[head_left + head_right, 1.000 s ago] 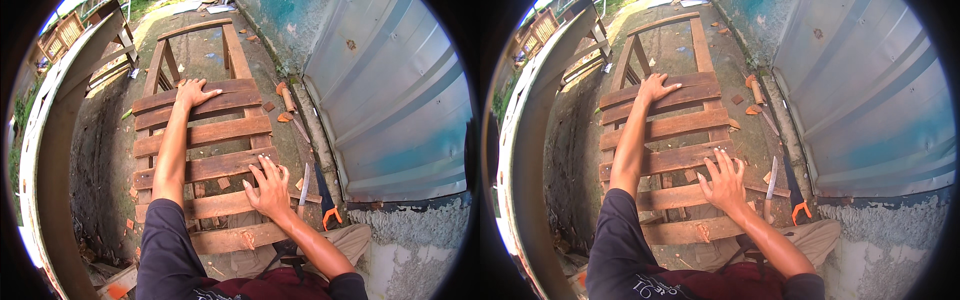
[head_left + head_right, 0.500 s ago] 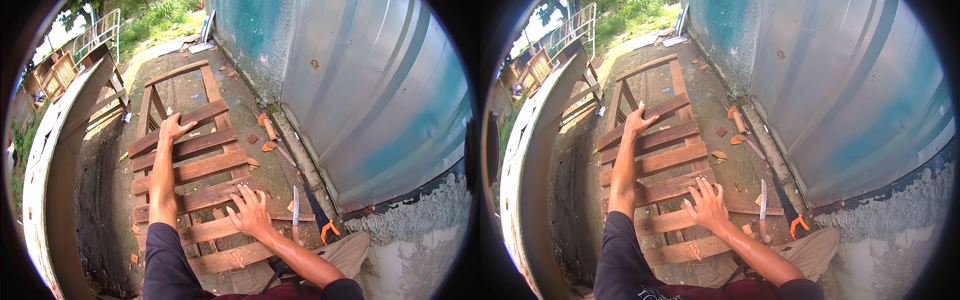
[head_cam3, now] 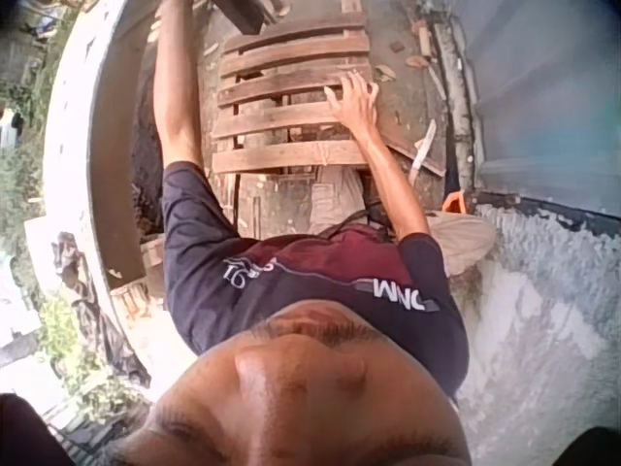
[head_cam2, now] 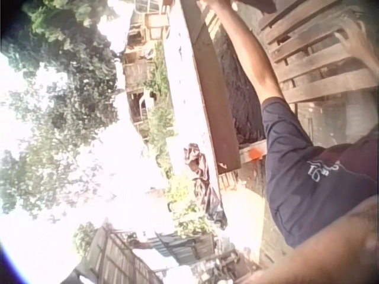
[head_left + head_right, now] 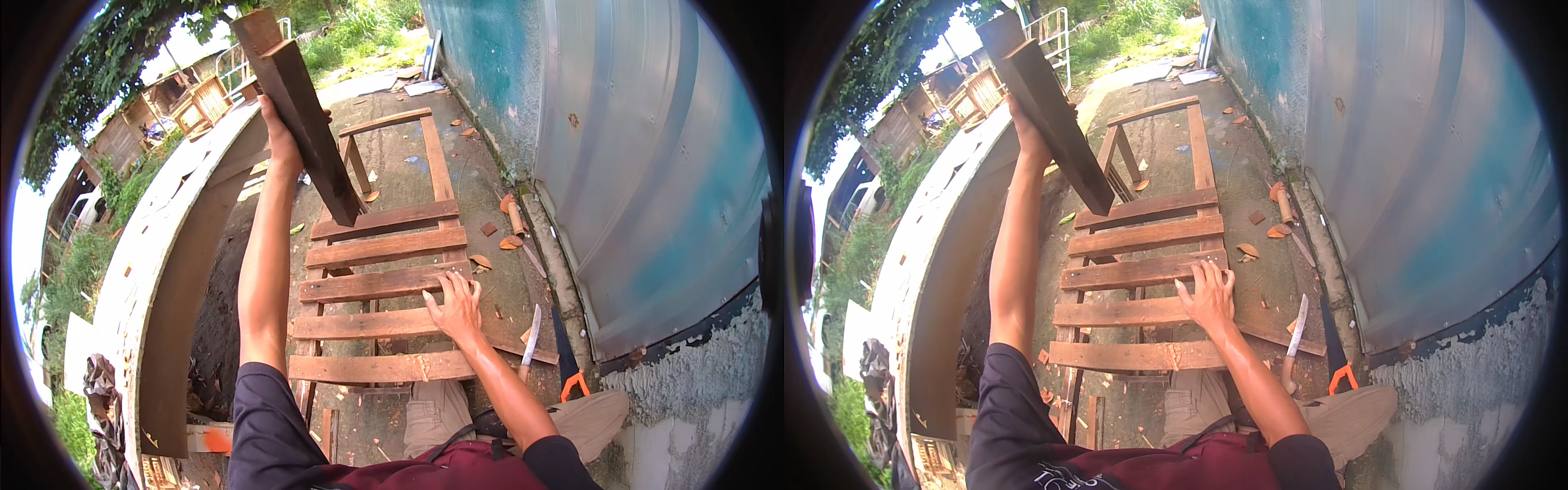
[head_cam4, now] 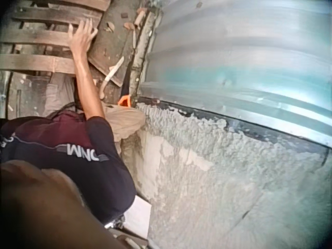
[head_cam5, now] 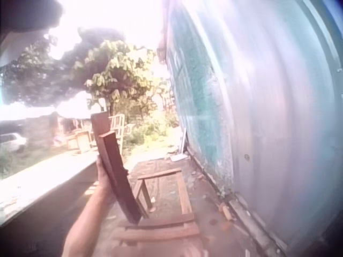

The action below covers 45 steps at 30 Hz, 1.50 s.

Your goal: The person sits on the ground and uses a hand saw to cut a small piece of wood, then places it on a wooden pallet. The person continues to saw a larger plank on the pallet, adjusting the wood and sawing through it.

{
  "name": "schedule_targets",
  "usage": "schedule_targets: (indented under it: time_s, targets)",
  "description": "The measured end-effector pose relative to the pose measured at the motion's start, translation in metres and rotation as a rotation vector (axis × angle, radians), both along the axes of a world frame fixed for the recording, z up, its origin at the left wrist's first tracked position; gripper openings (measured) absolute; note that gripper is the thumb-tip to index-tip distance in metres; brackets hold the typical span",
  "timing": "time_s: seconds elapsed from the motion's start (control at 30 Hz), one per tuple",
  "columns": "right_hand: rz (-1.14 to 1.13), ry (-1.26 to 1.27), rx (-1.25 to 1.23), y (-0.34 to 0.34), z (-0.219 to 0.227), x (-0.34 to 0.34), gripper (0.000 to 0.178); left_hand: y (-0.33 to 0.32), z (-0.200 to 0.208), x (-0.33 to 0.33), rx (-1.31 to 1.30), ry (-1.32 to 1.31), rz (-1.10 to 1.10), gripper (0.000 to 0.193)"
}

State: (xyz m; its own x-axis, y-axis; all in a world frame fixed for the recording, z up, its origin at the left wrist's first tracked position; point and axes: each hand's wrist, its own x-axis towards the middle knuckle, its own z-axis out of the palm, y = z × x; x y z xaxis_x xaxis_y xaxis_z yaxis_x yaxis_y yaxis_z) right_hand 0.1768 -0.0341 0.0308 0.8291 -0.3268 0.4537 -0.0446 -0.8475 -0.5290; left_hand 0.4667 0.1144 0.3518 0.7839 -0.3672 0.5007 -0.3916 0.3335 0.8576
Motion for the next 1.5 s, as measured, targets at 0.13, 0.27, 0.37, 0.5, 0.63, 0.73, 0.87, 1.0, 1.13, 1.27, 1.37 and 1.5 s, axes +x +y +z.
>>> schedule_targets:
  time_s: [0.13,0.27,0.37,0.5,0.63,0.73,0.87,1.0,1.13,1.27,1.37,1.5]
  targets:
    - [0.106,-0.218,0.436,-0.023,0.006,-0.018,0.084,0.003,0.007,-0.083,-0.296,0.028,0.082,0.112]
    - [0.289,-0.382,0.715,-0.032,0.032,-0.085,0.116,0.033,-0.095,-0.15,-0.597,0.175,0.015,0.111]
    - [0.368,-0.396,0.948,-0.03,0.026,-0.129,0.1,0.041,-0.183,-0.211,-0.847,0.405,-0.053,0.109]
    - [0.298,-0.297,1.377,-0.026,0.016,-0.166,0.066,0.033,-0.268,-0.255,-0.867,0.614,0.022,0.11]
    - [0.111,-0.457,1.009,-0.048,0.02,-0.17,0.05,0.02,-0.271,-0.297,-0.574,0.629,0.289,0.092]
    - [-0.086,-0.428,0.941,-0.057,0.019,-0.159,0.05,0.067,-0.287,-0.338,-0.233,0.443,0.783,0.054]
    - [-0.206,-0.159,0.892,-0.074,-0.033,-0.147,0.049,0.06,-0.294,-0.376,0.2,0.062,0.789,0.039]
    - [-0.12,-0.217,0.717,-0.076,-0.023,-0.136,0.061,0.005,-0.288,-0.343,0.658,-0.404,0.397,0.035]
    - [-0.142,-0.166,0.869,-0.094,-0.063,-0.152,0.074,-0.051,-0.291,-0.341,1.002,-0.667,0.339,0.06]
    - [-0.391,-0.183,1.078,-0.124,-0.163,-0.229,0.066,-0.056,-0.314,-0.351,1.083,-0.723,0.453,0.078]
    - [-0.826,0.372,0.758,-0.159,-0.305,-0.334,0.045,-0.08,-0.31,-0.362,1.047,-0.792,0.425,0.091]
    - [-0.871,0.626,0.486,-0.15,-0.302,-0.322,0.039,-0.067,-0.319,-0.356,1.129,-0.781,0.478,0.084]
